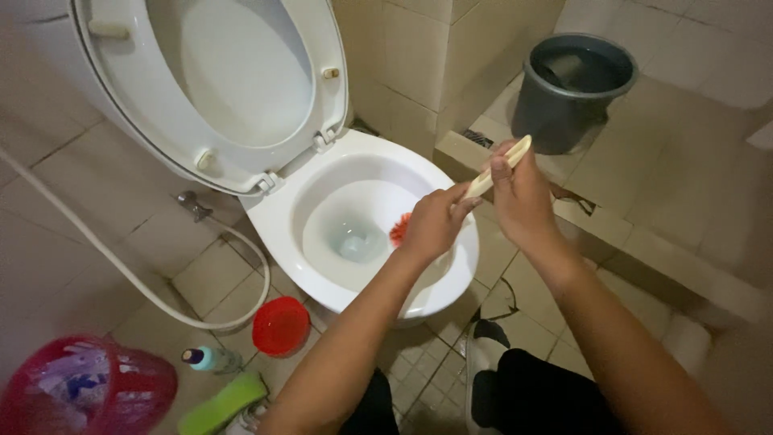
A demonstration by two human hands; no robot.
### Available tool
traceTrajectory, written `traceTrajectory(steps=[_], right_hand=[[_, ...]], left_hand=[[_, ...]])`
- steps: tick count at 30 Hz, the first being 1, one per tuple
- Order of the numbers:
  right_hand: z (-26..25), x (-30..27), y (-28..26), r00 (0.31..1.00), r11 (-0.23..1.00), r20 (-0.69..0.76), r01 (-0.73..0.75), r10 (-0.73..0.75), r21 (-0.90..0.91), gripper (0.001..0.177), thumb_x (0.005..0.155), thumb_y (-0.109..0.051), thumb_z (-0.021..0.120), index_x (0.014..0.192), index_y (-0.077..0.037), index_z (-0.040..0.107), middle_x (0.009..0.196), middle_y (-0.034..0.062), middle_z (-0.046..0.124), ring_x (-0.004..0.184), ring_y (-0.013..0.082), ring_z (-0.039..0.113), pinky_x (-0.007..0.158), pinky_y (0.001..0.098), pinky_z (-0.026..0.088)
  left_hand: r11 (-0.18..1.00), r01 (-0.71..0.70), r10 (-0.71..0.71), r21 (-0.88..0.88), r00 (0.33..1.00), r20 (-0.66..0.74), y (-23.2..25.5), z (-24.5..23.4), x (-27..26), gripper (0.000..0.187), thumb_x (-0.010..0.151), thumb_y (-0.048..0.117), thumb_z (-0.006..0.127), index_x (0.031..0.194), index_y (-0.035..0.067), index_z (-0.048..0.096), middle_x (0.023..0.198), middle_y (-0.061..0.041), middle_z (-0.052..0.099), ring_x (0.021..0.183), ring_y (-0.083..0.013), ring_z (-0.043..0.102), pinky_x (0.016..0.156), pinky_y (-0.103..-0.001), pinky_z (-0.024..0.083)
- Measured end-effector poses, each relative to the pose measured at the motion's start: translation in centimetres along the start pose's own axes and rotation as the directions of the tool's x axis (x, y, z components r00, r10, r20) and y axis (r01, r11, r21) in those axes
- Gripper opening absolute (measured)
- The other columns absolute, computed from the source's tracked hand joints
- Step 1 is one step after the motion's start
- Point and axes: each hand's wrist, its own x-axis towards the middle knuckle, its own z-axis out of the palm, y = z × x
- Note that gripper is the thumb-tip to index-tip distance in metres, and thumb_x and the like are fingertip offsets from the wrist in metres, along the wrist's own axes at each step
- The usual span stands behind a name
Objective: Apply cleaner to a toilet brush and scrub the inside of a toilet bowl.
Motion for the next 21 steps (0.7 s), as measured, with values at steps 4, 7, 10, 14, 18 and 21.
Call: traceTrajectory(steps=[4,7,10,14,18,21], right_hand=[[-0.6,-0.2,0.5,0.994,0.993,-0.021,0.110,-0.109,0.052,0.047,0.114,-0.050,0.036,0.117,-0.005,0.047,0.100,0.0082,0.064,0.090,0.0183,0.064,0.082,0.0351,0.052],[-1.4,0.4,-0.1,0.999,0.999,-0.035,-0.015,0.016,0.033,0.044,0.113,-0.048,0.032,0.116,-0.007,0.048,0.097,0.0063,0.064,0.087,0.0158,0.063,0.079,0.0329,0.053],[-0.8,0.3,1.5,0.996,0.994,-0.082,-0.031,0.040,0.106,0.041,0.117,-0.044,0.030,0.122,-0.007,0.046,0.094,0.0075,0.058,0.084,0.0157,0.058,0.078,0.0326,0.051],[0.1,0.7,1.8,0.997,0.976,-0.055,-0.033,0.046,0.214,0.038,0.117,-0.042,0.032,0.121,-0.006,0.044,0.094,0.0050,0.061,0.086,0.0137,0.060,0.081,0.0321,0.051],[0.8,1.1,-0.7,0.998,0.986,-0.055,0.008,0.001,0.165,0.039,0.118,-0.042,0.034,0.120,-0.005,0.046,0.095,0.0062,0.061,0.087,0.0150,0.061,0.082,0.0332,0.051],[3.1,1.3,-0.2,0.988,0.982,-0.009,-0.153,0.155,0.107,0.037,0.116,-0.040,0.032,0.118,-0.006,0.047,0.093,0.0064,0.062,0.084,0.0151,0.062,0.077,0.0337,0.051]], left_hand=[[1.000,-0.012,0.011,-0.008,1.000,-0.006,-0.6,0.9,0.2,0.035,0.099,0.035,0.063,0.127,0.017,0.072,0.083,-0.018,0.071,0.074,-0.0306,0.068,0.071,-0.042,0.052],[0.991,-0.021,0.014,-0.134,0.998,-0.054,0.8,1.2,-0.2,0.037,0.097,0.037,0.067,0.127,0.015,0.071,0.091,-0.016,0.075,0.075,-0.0267,0.072,0.073,-0.039,0.055],[0.995,0.021,-0.021,-0.100,1.000,0.002,0.8,1.4,-0.6,0.037,0.097,0.040,0.066,0.126,0.016,0.070,0.095,-0.012,0.077,0.078,-0.0229,0.074,0.073,-0.037,0.055],[0.994,0.073,-0.071,-0.078,0.997,0.033,-0.1,0.2,-0.6,0.037,0.097,0.039,0.066,0.125,0.016,0.073,0.081,-0.013,0.073,0.069,-0.0230,0.066,0.070,-0.036,0.052],[0.989,0.009,-0.003,-0.147,0.999,0.040,-0.6,-1.0,-1.5,0.032,0.100,0.036,0.066,0.116,0.010,0.073,0.075,-0.013,0.066,0.067,-0.0207,0.059,0.069,-0.035,0.052],[0.988,0.031,-0.024,-0.152,0.999,0.048,-2.4,-2.1,-1.9,0.029,0.098,0.034,0.062,0.116,0.014,0.073,0.076,-0.007,0.070,0.066,-0.0155,0.061,0.068,-0.033,0.051]])
